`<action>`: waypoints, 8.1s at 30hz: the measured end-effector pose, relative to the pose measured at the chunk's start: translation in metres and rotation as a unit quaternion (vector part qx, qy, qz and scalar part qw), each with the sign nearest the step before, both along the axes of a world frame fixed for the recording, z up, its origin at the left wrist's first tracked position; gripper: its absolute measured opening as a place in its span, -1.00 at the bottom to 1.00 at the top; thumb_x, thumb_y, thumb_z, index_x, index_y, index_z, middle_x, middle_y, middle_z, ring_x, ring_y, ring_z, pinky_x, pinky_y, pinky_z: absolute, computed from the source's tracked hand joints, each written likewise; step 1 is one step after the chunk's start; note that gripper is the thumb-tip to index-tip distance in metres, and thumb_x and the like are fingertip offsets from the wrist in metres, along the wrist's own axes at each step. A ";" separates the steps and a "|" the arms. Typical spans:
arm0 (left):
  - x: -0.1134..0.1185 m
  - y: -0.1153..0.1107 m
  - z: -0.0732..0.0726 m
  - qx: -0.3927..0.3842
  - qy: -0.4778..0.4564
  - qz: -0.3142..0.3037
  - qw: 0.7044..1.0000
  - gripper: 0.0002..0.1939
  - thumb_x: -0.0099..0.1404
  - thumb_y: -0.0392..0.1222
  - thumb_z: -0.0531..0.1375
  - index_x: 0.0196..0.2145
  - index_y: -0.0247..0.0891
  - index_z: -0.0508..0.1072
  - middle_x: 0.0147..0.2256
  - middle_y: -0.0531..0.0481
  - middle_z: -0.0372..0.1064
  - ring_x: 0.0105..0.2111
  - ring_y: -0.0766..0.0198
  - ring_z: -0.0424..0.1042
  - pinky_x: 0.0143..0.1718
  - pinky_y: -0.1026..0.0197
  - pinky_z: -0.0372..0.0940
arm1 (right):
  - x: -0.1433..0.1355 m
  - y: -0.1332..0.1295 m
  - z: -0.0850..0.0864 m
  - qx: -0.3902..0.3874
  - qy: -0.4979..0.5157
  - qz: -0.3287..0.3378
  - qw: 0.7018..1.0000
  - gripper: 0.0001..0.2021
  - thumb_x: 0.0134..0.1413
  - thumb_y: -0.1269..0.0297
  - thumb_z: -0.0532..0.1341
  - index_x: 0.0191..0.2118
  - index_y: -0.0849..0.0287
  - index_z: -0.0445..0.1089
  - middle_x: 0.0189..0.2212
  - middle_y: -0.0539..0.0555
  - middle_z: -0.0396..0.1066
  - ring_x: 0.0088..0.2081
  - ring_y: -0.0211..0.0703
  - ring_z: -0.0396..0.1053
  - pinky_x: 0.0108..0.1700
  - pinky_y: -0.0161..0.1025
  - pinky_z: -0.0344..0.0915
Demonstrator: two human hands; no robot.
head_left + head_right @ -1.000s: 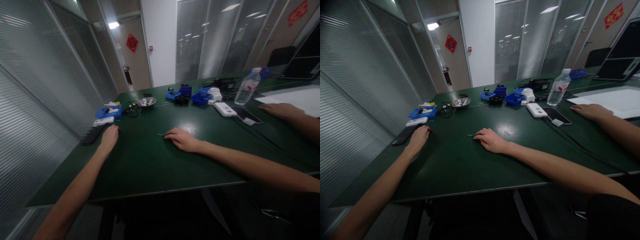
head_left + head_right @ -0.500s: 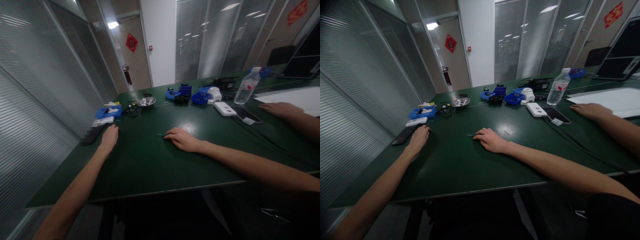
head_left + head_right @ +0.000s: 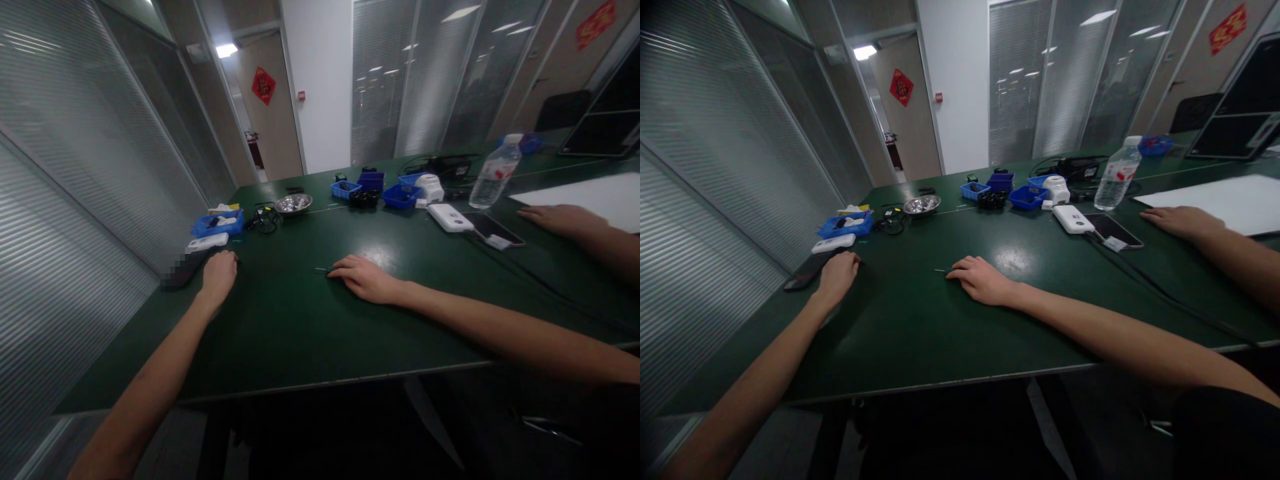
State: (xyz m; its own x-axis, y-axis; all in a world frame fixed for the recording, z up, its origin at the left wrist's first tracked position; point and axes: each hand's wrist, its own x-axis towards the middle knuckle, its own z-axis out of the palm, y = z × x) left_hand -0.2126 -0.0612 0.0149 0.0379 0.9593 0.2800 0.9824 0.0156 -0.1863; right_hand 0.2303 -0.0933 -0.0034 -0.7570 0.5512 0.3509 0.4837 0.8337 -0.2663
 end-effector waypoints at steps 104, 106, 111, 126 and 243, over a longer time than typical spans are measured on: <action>0.009 -0.001 0.006 0.006 0.015 0.040 0.999 -0.46 0.53 0.01 -0.08 -0.13 -0.35 0.64 -0.06 -0.39 0.55 -0.10 -0.14 0.54 -0.07 -0.05 0.36 | 0.001 0.002 -0.002 0.004 -0.002 0.008 1.000 -0.57 0.36 0.46 0.11 0.25 0.10 0.47 0.18 0.26 0.44 0.18 0.12 0.37 0.19 0.15 0.31; 0.009 -0.001 0.006 0.006 0.014 0.042 0.999 -0.46 0.52 0.01 -0.07 -0.13 -0.34 0.64 -0.05 -0.39 0.54 -0.08 -0.15 0.53 -0.07 -0.04 0.35 | 0.001 0.002 -0.001 0.004 -0.001 0.008 1.000 -0.57 0.36 0.46 0.11 0.24 0.10 0.47 0.18 0.26 0.44 0.18 0.12 0.37 0.18 0.15 0.31; 0.009 -0.002 0.006 0.009 0.015 0.040 0.999 -0.47 0.52 0.00 -0.07 -0.13 -0.35 0.64 -0.05 -0.39 0.54 -0.09 -0.15 0.52 -0.08 -0.06 0.36 | 0.001 0.002 -0.001 0.005 -0.010 0.007 1.000 -0.57 0.37 0.46 0.11 0.25 0.10 0.46 0.19 0.25 0.43 0.19 0.11 0.37 0.19 0.14 0.31; 0.007 0.001 0.002 0.006 -0.008 0.050 0.999 -0.51 0.51 0.00 -0.03 -0.09 -0.33 0.62 0.01 -0.40 0.48 -0.03 -0.16 0.49 -0.06 -0.05 0.40 | 0.001 0.002 -0.002 0.007 -0.005 0.006 1.000 -0.57 0.37 0.45 0.11 0.26 0.10 0.46 0.19 0.25 0.43 0.18 0.12 0.37 0.20 0.15 0.31; 0.118 -0.054 -0.002 -0.167 -0.207 -0.497 0.826 -0.63 0.55 -0.16 0.12 0.24 0.00 0.46 0.32 -0.09 0.34 0.33 0.03 0.27 0.32 -0.19 0.17 | -0.001 -0.011 0.007 -0.020 0.004 -0.056 0.998 -0.70 0.42 0.08 0.18 0.10 0.12 0.39 -0.42 0.00 0.48 -0.45 -0.18 0.36 -0.35 -0.26 0.08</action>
State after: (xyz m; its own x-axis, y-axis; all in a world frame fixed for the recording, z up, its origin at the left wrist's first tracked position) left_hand -0.0942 -0.1153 0.0128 0.8209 0.5378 0.1920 0.4591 -0.8215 0.3381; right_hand 0.2295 -0.1042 0.0039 -0.6870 0.6462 0.3324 0.5713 0.7630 -0.3026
